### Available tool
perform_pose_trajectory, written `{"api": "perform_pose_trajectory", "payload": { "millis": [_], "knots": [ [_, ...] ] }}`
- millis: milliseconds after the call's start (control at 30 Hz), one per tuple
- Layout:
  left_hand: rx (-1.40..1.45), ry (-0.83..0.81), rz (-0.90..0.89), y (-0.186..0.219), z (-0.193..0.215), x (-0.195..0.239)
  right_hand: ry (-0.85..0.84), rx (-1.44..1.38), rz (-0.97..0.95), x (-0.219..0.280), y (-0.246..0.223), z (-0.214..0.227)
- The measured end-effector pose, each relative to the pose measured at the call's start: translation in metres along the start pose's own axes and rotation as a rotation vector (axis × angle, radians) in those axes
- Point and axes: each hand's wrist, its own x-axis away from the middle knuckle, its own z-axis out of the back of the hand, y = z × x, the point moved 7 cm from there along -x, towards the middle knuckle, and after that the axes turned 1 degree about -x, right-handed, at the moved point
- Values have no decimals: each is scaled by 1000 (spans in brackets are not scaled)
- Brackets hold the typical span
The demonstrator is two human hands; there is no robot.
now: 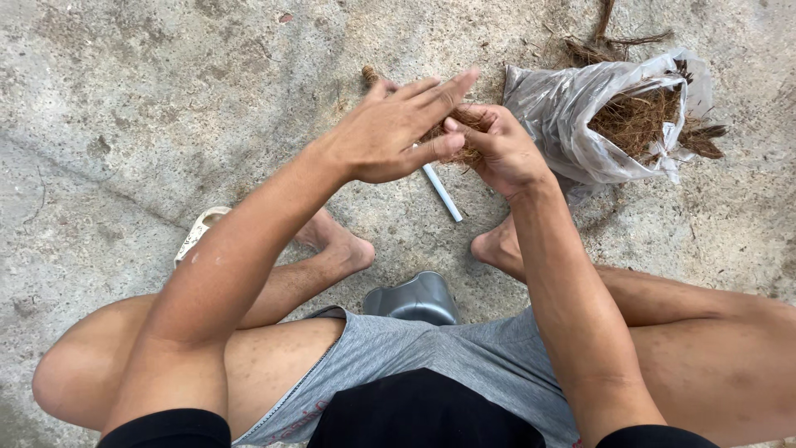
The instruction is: The person sits on a concrete floor and wraps dried coconut coir around a white cylindrical handle. They use a thin wire to secure the coir in place, forming a broom head. The person repeatedly pulls coir from a plastic bag, wraps it around the handle, and tightens the wire.
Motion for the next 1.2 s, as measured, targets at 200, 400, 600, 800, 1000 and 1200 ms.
{"api": "perform_pose_trajectory", "payload": {
  "millis": [200,400,600,800,1000,1200],
  "knots": [
    [1072,66,661,-20,-56,8,-24,150,181,-1,-11,-3],
    [1131,217,634,-19,-66,9,107,494,156,-5,-19,-16],
    [1225,313,645,-22,-69,12,357,1278,433,0,-52,-34],
    [1422,351,579,-18,-75,4,228,703,158,-1,-35,-10],
    [1450,266,371,-7,-67,7,165,454,152,-2,-17,12],
    [1561,237,311,-8,-72,9,136,118,54,-1,3,21]
  ]
}}
